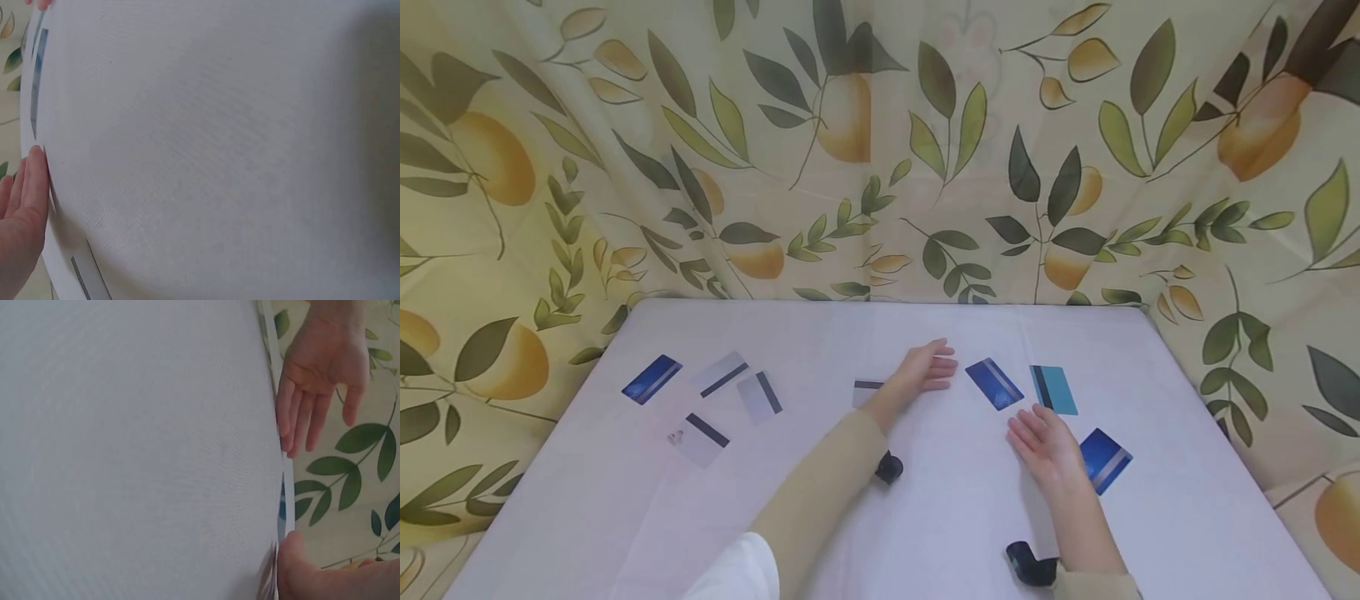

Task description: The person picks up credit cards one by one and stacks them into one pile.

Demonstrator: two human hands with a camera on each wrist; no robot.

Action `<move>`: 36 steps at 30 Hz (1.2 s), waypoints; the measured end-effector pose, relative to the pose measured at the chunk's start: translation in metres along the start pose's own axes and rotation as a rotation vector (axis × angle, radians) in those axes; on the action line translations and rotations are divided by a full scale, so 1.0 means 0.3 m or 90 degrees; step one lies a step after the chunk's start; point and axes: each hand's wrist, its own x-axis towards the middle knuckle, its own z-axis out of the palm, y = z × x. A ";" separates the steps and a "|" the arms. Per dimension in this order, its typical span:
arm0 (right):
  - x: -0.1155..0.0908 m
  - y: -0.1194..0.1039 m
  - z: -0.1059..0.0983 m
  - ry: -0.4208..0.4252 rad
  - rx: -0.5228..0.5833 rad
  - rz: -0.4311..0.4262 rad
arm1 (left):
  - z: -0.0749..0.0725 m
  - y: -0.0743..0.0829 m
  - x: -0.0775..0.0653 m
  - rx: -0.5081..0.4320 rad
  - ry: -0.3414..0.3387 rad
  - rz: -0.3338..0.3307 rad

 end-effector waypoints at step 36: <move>0.044 0.020 -0.005 -0.057 0.085 -0.002 | 0.047 0.002 -0.021 0.034 -0.076 -0.028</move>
